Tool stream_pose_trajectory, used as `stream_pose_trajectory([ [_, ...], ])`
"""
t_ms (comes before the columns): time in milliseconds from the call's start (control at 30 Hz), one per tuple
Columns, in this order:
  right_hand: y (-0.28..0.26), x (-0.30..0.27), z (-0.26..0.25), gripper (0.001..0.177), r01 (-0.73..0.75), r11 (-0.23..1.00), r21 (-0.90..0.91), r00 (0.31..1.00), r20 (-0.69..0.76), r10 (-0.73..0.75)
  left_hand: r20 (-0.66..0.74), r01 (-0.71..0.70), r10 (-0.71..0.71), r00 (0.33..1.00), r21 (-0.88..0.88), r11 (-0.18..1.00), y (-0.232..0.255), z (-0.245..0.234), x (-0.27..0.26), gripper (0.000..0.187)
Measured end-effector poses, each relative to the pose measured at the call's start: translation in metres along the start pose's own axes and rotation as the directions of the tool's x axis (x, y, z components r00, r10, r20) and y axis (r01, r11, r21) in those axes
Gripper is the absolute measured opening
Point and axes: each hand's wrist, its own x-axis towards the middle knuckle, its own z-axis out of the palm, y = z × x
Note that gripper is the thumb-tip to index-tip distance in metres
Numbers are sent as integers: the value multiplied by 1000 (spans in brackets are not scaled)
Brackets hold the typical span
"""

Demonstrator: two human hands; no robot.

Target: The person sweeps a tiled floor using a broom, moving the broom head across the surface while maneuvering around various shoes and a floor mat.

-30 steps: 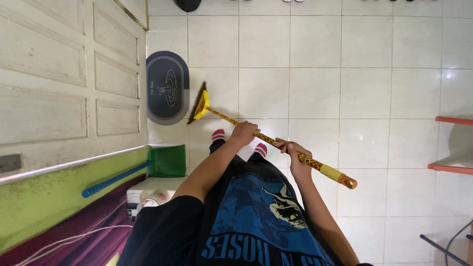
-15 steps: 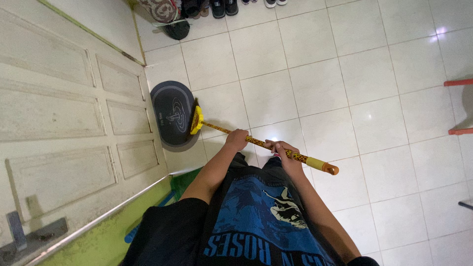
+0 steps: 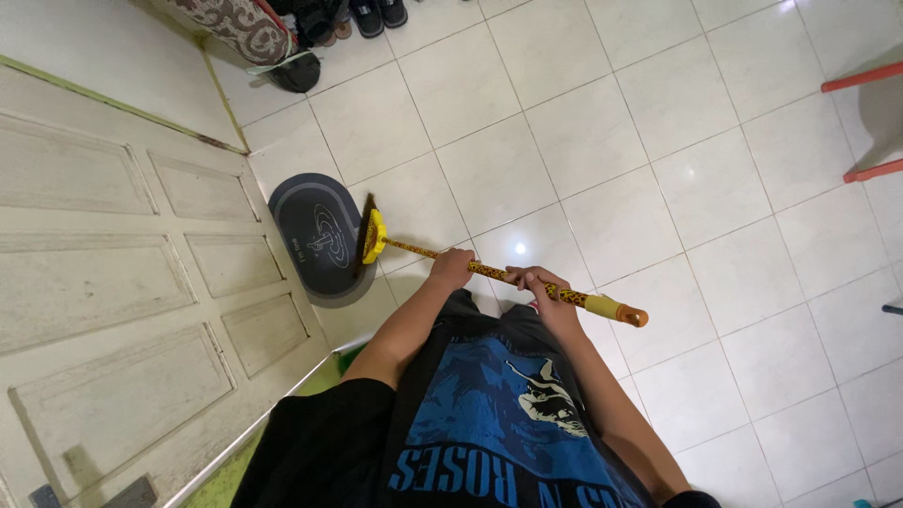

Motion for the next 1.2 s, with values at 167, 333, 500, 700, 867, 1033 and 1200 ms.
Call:
stream_pose_trajectory([
  [167,0,-17,-16,38,-46,998,-32,999,10,47,-16,-145,145,989,14,989,13,11,2,16],
  [333,-10,-40,-48,37,-26,996,-82,1000,3,27,-6,-200,200,980,-13,980,54,31,7,18],
  [500,-30,-63,-91,39,29,981,-190,998,-50,-39,-52,-346,343,938,-79,935,114,55,18,20],
  [700,-60,-85,-129,37,48,942,-332,989,-118,-91,25,-334,341,940,-149,931,185,64,27,15],
  [867,-66,-102,-150,39,89,973,-211,962,-233,-138,-19,-385,387,922,-147,911,221,50,19,14],
  [1033,-55,-104,-153,39,90,985,-150,945,-299,-132,-48,-389,386,921,-91,917,219,40,19,17],
  [1200,-40,-94,-135,38,79,995,-66,951,-293,-95,-16,-328,328,945,-6,945,193,27,18,21],
])
